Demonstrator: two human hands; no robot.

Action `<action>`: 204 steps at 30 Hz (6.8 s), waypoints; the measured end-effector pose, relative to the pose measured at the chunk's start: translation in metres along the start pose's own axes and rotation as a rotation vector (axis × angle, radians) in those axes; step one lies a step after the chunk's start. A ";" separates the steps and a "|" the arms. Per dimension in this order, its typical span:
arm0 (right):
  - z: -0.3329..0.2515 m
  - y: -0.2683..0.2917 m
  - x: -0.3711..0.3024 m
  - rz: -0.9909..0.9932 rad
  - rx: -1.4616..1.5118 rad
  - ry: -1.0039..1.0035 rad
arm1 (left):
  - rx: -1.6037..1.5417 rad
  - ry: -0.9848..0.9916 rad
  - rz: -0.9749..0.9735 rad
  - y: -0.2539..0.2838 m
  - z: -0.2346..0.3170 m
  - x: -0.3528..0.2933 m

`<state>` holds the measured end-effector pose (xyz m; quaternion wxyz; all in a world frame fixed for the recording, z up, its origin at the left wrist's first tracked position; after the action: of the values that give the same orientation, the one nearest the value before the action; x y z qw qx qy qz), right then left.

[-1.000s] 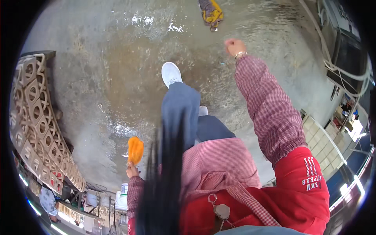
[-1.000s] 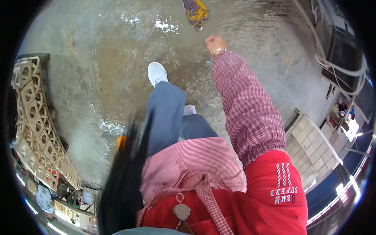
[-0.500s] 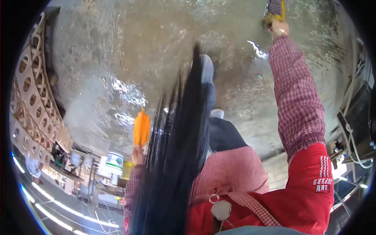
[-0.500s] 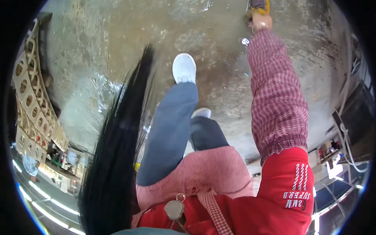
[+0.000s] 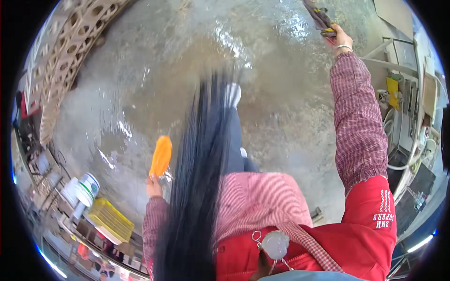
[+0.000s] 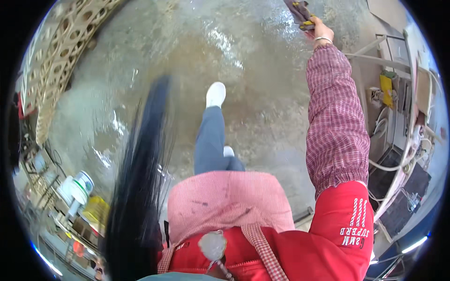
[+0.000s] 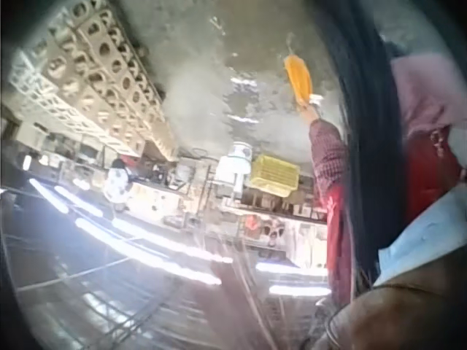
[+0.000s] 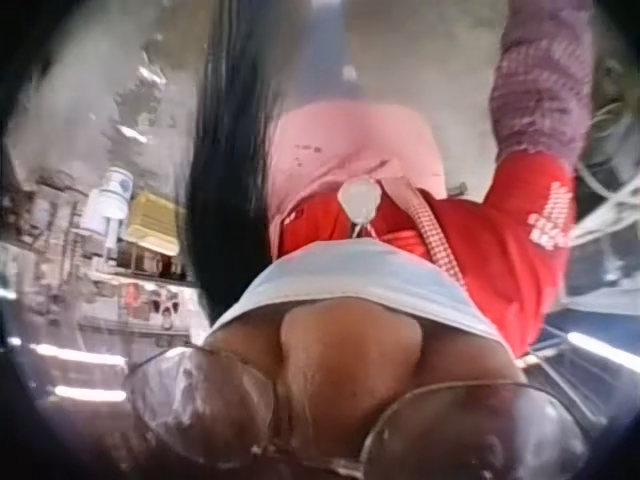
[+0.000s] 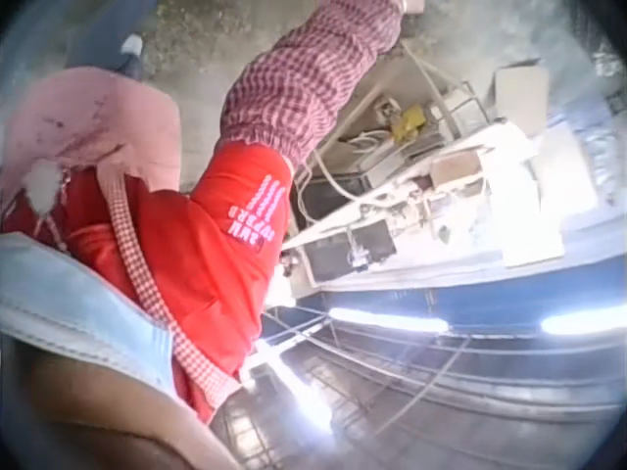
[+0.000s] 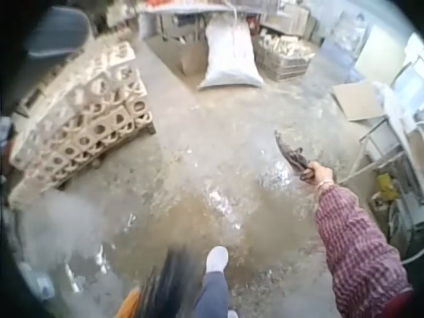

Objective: Apply glue to wooden components and assemble them into a box structure.

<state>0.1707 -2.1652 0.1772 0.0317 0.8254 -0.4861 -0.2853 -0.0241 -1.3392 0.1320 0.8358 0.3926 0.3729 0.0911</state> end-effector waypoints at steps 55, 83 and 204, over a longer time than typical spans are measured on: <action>0.390 -0.460 -1.218 -1.583 -0.513 -0.520 | -1.865 -0.005 0.138 0.534 -0.429 0.020; 0.520 -0.971 -1.559 -1.400 -0.719 -0.039 | -1.591 0.452 0.148 0.807 -0.705 0.527; 0.352 -0.530 -1.294 -0.564 -0.134 -0.404 | -1.025 0.409 -0.444 0.750 -0.693 0.295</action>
<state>-0.0615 -0.7459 0.2780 -0.0910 0.8502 -0.2155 -0.4716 -0.1919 -0.2940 0.2258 0.8291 -0.1741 0.5079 0.1562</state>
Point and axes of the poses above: each hand's wrist, its own x-axis towards the middle knuckle, its own y-axis out of the back of the hand, z = x × y, the point moved 3 cm from there along x, towards the middle knuckle, and after that the axes turned 5 degrees about -x, right-handed, at the moved point
